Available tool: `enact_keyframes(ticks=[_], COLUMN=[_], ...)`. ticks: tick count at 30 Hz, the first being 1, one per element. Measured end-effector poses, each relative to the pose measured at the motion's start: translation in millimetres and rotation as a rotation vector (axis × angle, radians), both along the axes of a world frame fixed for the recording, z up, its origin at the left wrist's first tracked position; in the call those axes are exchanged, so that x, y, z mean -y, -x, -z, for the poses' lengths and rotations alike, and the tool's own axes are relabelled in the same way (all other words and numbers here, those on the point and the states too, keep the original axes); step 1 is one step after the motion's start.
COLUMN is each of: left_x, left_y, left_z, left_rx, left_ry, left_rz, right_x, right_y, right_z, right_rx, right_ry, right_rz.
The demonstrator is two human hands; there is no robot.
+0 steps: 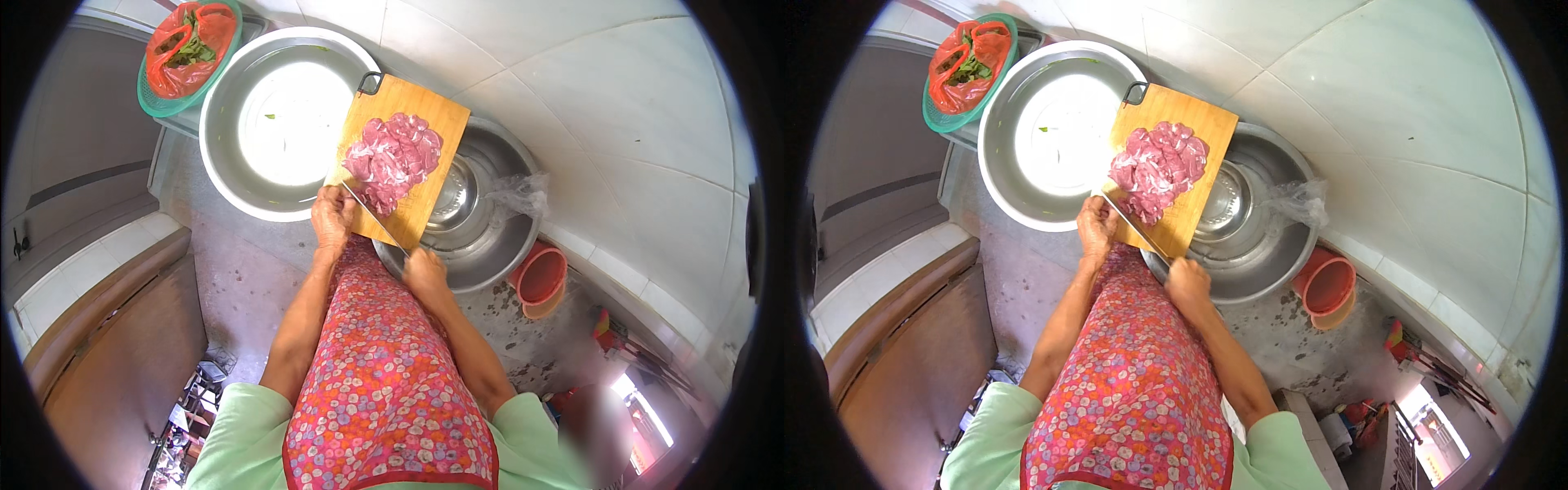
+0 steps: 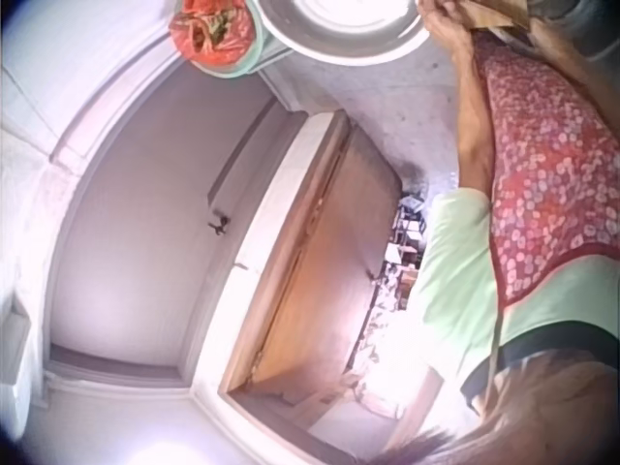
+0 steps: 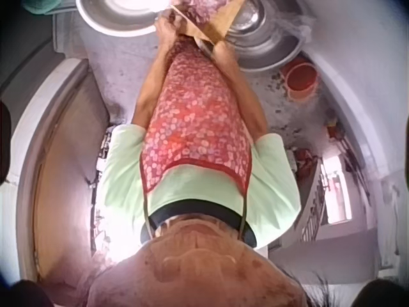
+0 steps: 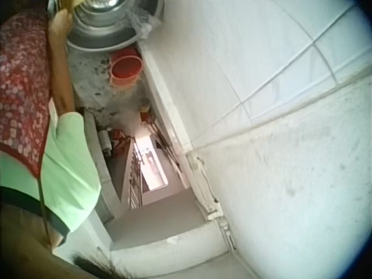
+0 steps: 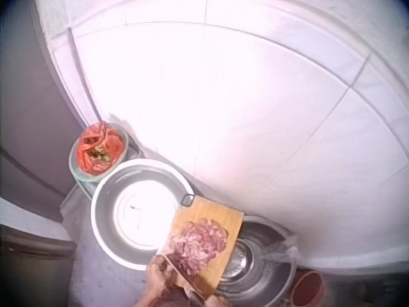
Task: The person slices raw meat on a wooden cutting board using a cleaver. After cutting, the person transfers the meat into a metal bowl and carries it to a cooking area, where they add seasoning and stir the contents.
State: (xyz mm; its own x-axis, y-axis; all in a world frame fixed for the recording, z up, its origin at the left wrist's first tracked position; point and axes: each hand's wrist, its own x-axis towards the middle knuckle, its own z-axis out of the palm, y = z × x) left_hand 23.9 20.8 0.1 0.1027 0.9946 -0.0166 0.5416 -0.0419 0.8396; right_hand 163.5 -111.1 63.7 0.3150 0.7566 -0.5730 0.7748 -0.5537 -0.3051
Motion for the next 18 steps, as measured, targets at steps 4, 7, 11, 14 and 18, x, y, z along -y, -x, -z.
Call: enact_keyframes(ticks=[4, 7, 11, 14, 18], left_x=[-7, 1, -8, -24, -60], left_y=[-5, -16, -5, 7, 4], left_z=[-3, -7, -31, -44, -48], left_rx=[0.345, 0.359, -0.2, -0.054, -0.054], left_ry=[0.361, 0.338, -0.099, 0.109, 0.012], left_rz=[-0.076, 0.006, 0.163, 0.041, -0.049], right_x=[27, 29, 28, 33, 31], right_y=[-21, -26, -34, -33, -25], right_z=[-9, -23, -35, -33, -21], right_rx=[-0.13, -0.221, -0.221, -0.172, -0.055], right_ry=[-0.121, -0.252, -0.311, -0.31, -0.209], right_rz=[0.132, 0.233, 0.243, 0.205, -0.001])
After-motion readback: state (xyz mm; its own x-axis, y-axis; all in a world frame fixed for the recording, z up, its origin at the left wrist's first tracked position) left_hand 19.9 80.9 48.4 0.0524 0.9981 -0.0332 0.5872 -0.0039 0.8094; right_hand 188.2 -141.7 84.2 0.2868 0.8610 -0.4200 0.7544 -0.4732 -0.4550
